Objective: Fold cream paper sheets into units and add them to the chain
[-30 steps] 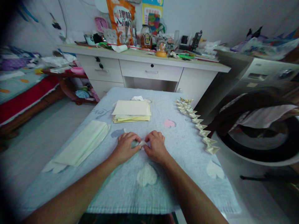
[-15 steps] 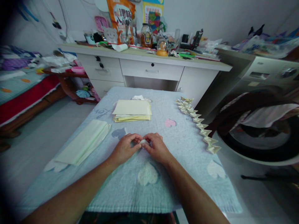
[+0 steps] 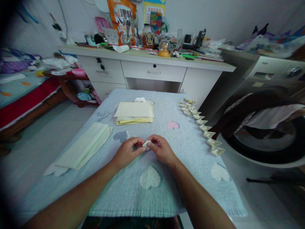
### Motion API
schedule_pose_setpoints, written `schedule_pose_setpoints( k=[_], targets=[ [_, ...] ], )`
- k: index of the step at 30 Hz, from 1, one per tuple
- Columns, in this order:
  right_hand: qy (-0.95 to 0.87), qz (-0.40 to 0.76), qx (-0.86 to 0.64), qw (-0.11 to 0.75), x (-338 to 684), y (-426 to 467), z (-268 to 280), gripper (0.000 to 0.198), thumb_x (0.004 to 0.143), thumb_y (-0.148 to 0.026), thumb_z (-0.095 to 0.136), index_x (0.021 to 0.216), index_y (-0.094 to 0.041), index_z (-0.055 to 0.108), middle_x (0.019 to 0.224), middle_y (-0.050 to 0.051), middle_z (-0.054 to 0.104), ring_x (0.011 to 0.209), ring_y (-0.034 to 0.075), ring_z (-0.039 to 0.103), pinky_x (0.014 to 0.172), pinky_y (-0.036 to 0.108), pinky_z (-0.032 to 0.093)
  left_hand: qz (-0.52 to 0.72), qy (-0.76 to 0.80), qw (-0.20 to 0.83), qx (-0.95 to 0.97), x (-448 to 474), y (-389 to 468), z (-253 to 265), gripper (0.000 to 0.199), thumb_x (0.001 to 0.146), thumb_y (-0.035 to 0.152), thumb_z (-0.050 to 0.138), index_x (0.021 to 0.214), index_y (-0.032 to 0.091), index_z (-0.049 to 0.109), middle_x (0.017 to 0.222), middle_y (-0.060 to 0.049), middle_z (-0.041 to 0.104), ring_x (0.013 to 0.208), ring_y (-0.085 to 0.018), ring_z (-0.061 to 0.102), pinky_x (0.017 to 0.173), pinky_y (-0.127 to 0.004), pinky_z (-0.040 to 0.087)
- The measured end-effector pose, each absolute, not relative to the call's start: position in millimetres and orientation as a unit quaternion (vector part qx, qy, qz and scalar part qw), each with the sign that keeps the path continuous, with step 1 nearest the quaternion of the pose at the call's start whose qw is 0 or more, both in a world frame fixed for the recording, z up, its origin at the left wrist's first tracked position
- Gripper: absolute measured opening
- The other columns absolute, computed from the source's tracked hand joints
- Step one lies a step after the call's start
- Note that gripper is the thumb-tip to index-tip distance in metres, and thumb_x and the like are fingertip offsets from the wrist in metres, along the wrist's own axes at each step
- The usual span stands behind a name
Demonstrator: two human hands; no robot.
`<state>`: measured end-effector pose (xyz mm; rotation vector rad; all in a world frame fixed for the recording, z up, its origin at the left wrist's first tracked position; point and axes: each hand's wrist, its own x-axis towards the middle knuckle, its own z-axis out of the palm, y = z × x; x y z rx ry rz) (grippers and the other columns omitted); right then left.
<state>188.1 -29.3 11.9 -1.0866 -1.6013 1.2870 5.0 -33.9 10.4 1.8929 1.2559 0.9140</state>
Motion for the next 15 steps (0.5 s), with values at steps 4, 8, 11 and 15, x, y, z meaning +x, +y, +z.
schedule_pose_setpoints(
  k=[4, 8, 11, 15],
  targets=[
    [-0.634, 0.512, -0.421, 0.398, 186.4, -30.1, 12.4, 0.024, 0.083, -0.042, 0.062, 0.081, -0.018, 0.059, 0.073, 0.001, 0.058, 0.070, 0.014, 0.052, 0.067, 0.025, 0.041, 0.353, 0.484, 0.332, 0.729, 5.1, -34.8, 12.1, 0.008, 0.080, 0.027, 0.063, 0.079, 0.019, 0.066, 0.075, 0.000, 0.063, 0.075, -0.015, 0.057, 0.070, -0.026, 0.043],
    [-0.649, 0.484, -0.427, 0.403, 185.8, -30.6, 13.1, 0.024, 0.083, -0.043, 0.061, 0.080, -0.018, 0.059, 0.073, 0.000, 0.057, 0.070, 0.014, 0.050, 0.068, 0.025, 0.040, 0.359, 0.476, 0.332, 0.731, 4.5, -35.2, 11.1, 0.009, 0.081, 0.026, 0.061, 0.079, 0.019, 0.064, 0.075, 0.000, 0.063, 0.076, -0.015, 0.057, 0.071, -0.025, 0.043],
    [-0.652, 0.477, -0.430, 0.404, 186.1, -30.7, 11.9, 0.024, 0.084, -0.042, 0.061, 0.081, -0.018, 0.059, 0.072, 0.000, 0.057, 0.070, 0.014, 0.050, 0.067, 0.025, 0.040, 0.358, 0.475, 0.333, 0.732, 4.3, -35.4, 10.7, 0.010, 0.082, 0.027, 0.060, 0.078, 0.018, 0.063, 0.074, 0.001, 0.062, 0.075, -0.015, 0.057, 0.070, -0.025, 0.042],
    [-0.648, 0.485, -0.427, 0.403, 186.1, -30.9, 10.0, 0.024, 0.084, -0.042, 0.061, 0.081, -0.018, 0.059, 0.073, 0.000, 0.057, 0.070, 0.013, 0.051, 0.068, 0.025, 0.041, 0.354, 0.475, 0.328, 0.736, 4.1, -35.7, 10.9, 0.014, 0.084, 0.030, 0.058, 0.075, 0.018, 0.062, 0.072, 0.001, 0.061, 0.074, -0.015, 0.056, 0.069, -0.025, 0.041]
  ],
)
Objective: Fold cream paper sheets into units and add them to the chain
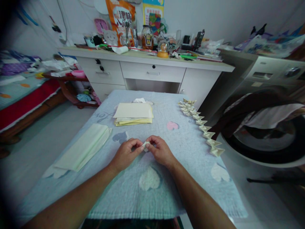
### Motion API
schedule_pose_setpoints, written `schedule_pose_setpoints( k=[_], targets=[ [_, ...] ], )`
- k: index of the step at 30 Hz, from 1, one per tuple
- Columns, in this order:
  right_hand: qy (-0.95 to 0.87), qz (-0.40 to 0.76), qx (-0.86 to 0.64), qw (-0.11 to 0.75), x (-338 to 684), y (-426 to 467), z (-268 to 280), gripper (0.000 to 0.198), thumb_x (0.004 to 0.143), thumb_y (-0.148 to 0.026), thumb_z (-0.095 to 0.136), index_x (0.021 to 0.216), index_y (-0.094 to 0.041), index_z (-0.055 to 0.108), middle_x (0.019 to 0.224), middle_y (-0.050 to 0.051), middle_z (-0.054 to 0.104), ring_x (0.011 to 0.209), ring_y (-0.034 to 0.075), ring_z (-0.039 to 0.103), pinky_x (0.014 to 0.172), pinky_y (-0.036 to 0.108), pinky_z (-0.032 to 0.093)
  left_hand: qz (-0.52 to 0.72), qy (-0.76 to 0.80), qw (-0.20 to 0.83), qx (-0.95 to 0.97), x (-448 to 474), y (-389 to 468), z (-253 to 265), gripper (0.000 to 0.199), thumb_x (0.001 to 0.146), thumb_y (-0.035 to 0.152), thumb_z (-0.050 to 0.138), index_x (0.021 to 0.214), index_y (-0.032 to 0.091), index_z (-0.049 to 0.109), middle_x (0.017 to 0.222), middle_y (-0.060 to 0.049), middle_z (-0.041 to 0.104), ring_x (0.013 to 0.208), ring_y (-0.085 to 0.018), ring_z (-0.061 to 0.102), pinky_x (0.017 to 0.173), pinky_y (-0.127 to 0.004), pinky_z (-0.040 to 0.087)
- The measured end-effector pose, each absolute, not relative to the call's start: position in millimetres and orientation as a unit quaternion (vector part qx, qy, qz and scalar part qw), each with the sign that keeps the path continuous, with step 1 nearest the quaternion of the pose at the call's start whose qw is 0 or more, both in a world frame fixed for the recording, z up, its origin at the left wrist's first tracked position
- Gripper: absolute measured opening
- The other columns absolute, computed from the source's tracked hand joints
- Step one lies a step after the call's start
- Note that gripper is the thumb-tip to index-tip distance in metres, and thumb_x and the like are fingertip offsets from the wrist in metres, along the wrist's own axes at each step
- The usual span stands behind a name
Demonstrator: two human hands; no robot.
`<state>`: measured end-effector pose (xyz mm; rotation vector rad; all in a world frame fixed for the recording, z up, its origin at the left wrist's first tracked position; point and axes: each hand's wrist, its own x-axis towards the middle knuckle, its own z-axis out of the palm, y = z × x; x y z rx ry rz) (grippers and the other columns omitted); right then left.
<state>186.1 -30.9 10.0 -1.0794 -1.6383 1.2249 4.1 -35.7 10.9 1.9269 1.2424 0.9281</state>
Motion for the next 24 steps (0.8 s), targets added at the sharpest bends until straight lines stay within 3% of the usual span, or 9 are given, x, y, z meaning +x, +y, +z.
schedule_pose_setpoints(
  k=[24],
  targets=[
    [-0.657, 0.462, -0.446, 0.395, 186.0, -35.0, 18.6, 0.022, 0.084, -0.039, 0.062, 0.079, -0.018, 0.062, 0.073, 0.001, 0.060, 0.072, 0.015, 0.053, 0.070, 0.027, 0.042, 0.357, 0.472, 0.347, 0.727, 8.4, -39.0, 17.6, 0.013, 0.080, 0.030, 0.060, 0.075, 0.018, 0.061, 0.073, 0.000, 0.059, 0.075, -0.016, 0.054, 0.070, -0.026, 0.041]
  ],
)
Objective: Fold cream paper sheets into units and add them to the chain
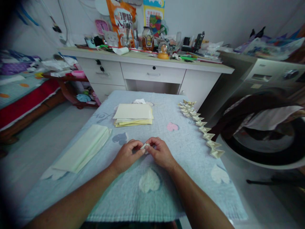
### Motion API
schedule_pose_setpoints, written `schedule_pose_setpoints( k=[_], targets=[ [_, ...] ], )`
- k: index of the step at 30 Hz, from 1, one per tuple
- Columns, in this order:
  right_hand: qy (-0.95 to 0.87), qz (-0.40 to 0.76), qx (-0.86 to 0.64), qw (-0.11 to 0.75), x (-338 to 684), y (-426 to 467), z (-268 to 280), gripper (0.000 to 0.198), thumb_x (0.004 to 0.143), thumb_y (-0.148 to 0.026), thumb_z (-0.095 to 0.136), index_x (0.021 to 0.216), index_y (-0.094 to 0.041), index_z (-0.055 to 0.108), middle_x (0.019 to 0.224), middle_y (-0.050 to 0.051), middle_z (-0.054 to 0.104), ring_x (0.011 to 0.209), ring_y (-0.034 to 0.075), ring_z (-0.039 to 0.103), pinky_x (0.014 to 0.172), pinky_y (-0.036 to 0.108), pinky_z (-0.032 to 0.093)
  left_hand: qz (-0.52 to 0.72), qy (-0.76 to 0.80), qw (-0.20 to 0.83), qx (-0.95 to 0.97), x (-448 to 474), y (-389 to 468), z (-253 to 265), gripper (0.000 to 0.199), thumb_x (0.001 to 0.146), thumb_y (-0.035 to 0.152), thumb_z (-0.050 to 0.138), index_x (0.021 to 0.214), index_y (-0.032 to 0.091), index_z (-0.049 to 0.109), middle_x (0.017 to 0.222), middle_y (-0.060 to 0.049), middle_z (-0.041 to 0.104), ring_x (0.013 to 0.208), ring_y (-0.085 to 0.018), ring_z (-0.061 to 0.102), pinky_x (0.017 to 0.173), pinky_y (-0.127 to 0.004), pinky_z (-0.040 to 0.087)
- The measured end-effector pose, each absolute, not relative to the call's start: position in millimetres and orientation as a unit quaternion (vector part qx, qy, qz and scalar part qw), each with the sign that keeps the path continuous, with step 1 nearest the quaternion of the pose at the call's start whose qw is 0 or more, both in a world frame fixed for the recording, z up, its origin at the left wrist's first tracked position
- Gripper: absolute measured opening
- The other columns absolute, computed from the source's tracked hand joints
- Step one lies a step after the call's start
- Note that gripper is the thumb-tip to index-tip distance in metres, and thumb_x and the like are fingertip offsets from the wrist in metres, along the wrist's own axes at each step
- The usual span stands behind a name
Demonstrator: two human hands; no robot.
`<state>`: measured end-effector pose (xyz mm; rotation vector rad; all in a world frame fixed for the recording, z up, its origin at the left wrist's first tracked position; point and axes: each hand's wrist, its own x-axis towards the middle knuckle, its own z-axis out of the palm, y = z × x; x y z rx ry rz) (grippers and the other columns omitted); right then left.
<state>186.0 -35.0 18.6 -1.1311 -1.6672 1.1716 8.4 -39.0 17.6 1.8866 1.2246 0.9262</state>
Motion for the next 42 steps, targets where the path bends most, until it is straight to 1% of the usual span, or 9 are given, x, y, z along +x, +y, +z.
schedule_pose_setpoints(
  k=[3, 7, 11, 16, 20, 26, 32, 37, 42],
  targets=[
    [-0.649, 0.493, -0.425, 0.395, 187, -36, 21, 0.022, 0.086, -0.040, 0.060, 0.084, -0.018, 0.063, 0.076, 0.002, 0.060, 0.074, 0.015, 0.054, 0.072, 0.028, 0.043, 0.359, 0.461, 0.372, 0.721, 6, -38, 16, 0.020, 0.083, 0.035, 0.057, 0.073, 0.018, 0.062, 0.070, 0.000, 0.058, 0.073, -0.015, 0.054, 0.069, -0.026, 0.041],
    [-0.649, 0.499, -0.404, 0.408, 188, -39, 24, 0.025, 0.085, -0.040, 0.061, 0.098, -0.019, 0.062, 0.087, 0.003, 0.060, 0.083, 0.017, 0.055, 0.078, 0.029, 0.044, 0.377, 0.453, 0.426, 0.687, 2, -35, 13, 0.021, 0.083, 0.035, 0.057, 0.075, 0.017, 0.063, 0.070, 0.000, 0.058, 0.071, -0.014, 0.052, 0.067, -0.024, 0.041],
    [-0.688, 0.434, -0.436, 0.383, 188, -40, 22, 0.022, 0.086, -0.042, 0.060, 0.085, -0.019, 0.062, 0.081, 0.002, 0.059, 0.083, 0.017, 0.053, 0.078, 0.029, 0.042, 0.388, 0.443, 0.463, 0.663, 2, -35, 12, 0.023, 0.083, 0.037, 0.057, 0.074, 0.016, 0.061, 0.068, 0.001, 0.053, 0.066, -0.013, 0.049, 0.062, -0.023, 0.039],
    [-0.709, 0.399, -0.443, 0.376, 187, -39, 22, 0.025, 0.088, -0.040, 0.056, 0.075, -0.019, 0.060, 0.074, 0.000, 0.055, 0.078, 0.016, 0.050, 0.075, 0.028, 0.039, 0.391, 0.439, 0.443, 0.676, 4, -37, 14, 0.021, 0.084, 0.035, 0.058, 0.073, 0.016, 0.058, 0.067, 0.003, 0.050, 0.066, -0.011, 0.047, 0.062, -0.022, 0.038],
    [-0.729, 0.394, -0.430, 0.358, 189, -39, 25, 0.025, 0.089, -0.039, 0.057, 0.074, -0.019, 0.061, 0.074, 0.001, 0.057, 0.078, 0.016, 0.050, 0.075, 0.029, 0.038, 0.385, 0.429, 0.430, 0.695, 5, -34, 15, 0.017, 0.081, 0.033, 0.061, 0.081, 0.016, 0.064, 0.074, 0.000, 0.057, 0.070, -0.012, 0.051, 0.065, -0.023, 0.040],
    [-0.746, 0.378, -0.427, 0.344, 188, -41, 27, 0.027, 0.089, -0.040, 0.055, 0.072, -0.019, 0.061, 0.070, 0.001, 0.056, 0.075, 0.016, 0.050, 0.072, 0.029, 0.038, 0.371, 0.429, 0.487, 0.664, 4, -33, 16, 0.019, 0.081, 0.033, 0.061, 0.078, 0.015, 0.066, 0.067, 0.000, 0.059, 0.063, -0.012, 0.051, 0.060, -0.022, 0.039],
    [-0.750, 0.353, -0.445, 0.339, 184, -41, 26, 0.027, 0.087, -0.042, 0.057, 0.073, -0.019, 0.060, 0.069, 0.000, 0.056, 0.072, 0.016, 0.049, 0.071, 0.029, 0.037, 0.398, 0.432, 0.496, 0.640, 3, -34, 9, 0.021, 0.081, 0.035, 0.061, 0.079, 0.015, 0.066, 0.069, 0.000, 0.061, 0.065, -0.012, 0.053, 0.062, -0.023, 0.041],
    [-0.759, 0.365, -0.419, 0.341, 185, -39, 27, 0.034, 0.090, -0.044, 0.053, 0.068, -0.020, 0.058, 0.065, 0.000, 0.054, 0.074, 0.016, 0.047, 0.072, 0.029, 0.036, 0.403, 0.419, 0.525, 0.622, 5, -34, 7, 0.019, 0.080, 0.033, 0.063, 0.077, 0.014, 0.063, 0.066, 0.002, 0.056, 0.063, -0.011, 0.050, 0.060, -0.022, 0.040],
    [-0.776, 0.365, -0.393, 0.332, 186, -39, 27, 0.029, 0.089, -0.040, 0.055, 0.069, -0.020, 0.060, 0.066, 0.000, 0.055, 0.074, 0.016, 0.049, 0.074, 0.030, 0.036, 0.402, 0.407, 0.549, 0.610, 6, -32, 6, 0.021, 0.075, 0.030, 0.068, 0.089, 0.016, 0.062, 0.069, 0.003, 0.053, 0.064, -0.010, 0.049, 0.060, -0.021, 0.040]
  ],
)
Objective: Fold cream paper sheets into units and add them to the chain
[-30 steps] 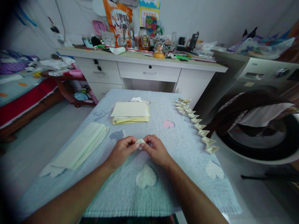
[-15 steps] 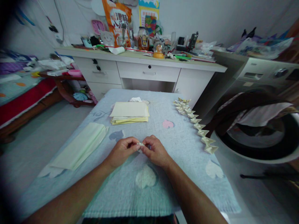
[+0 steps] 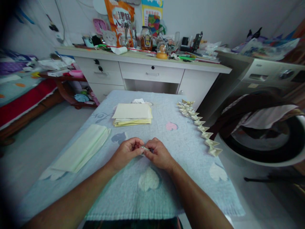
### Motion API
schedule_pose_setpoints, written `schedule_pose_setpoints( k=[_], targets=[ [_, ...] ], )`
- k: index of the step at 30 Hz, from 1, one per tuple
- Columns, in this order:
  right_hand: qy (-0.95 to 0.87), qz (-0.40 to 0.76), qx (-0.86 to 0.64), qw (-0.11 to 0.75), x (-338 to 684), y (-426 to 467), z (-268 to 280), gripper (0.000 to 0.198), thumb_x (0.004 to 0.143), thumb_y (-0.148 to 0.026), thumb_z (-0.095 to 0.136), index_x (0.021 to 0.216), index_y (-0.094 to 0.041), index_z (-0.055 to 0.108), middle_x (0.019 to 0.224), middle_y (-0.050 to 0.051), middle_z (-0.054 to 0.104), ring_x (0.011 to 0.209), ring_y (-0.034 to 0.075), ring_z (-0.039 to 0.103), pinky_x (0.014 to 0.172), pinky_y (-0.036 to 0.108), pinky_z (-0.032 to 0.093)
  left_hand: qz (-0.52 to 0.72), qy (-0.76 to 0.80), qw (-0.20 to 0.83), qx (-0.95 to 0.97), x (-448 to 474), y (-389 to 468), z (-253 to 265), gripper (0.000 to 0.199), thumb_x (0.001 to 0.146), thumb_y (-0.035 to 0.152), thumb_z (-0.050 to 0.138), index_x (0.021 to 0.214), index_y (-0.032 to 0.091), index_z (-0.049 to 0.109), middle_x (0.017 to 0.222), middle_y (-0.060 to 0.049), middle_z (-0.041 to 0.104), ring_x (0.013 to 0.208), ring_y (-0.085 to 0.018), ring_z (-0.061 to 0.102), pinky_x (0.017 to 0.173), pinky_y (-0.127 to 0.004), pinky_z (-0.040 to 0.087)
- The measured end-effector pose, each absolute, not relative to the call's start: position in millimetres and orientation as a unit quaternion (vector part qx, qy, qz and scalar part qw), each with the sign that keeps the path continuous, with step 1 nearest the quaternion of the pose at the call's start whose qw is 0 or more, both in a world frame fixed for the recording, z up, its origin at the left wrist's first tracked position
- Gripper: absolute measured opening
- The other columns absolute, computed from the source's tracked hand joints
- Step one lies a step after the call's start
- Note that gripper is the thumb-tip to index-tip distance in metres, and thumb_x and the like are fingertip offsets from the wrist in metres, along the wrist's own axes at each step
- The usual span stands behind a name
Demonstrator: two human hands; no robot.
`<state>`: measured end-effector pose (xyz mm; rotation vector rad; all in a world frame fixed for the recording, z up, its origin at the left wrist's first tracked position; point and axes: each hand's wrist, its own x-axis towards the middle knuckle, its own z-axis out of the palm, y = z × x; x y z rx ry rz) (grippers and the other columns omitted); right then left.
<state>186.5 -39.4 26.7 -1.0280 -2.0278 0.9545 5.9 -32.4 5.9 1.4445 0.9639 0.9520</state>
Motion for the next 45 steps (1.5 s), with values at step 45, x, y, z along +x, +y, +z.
schedule_pose_setpoints(
  k=[45],
  targets=[
    [-0.648, 0.509, -0.408, 0.394, 178, -40, 18, 0.027, 0.084, -0.044, 0.064, 0.086, -0.017, 0.059, 0.073, 0.000, 0.062, 0.064, 0.012, 0.050, 0.062, 0.024, 0.038, 0.446, 0.388, 0.625, 0.510, 8, -33, 8, 0.023, 0.075, 0.026, 0.069, 0.089, 0.016, 0.054, 0.074, 0.001, 0.064, 0.064, -0.011, 0.061, 0.060, -0.022, 0.048]
  ],
)
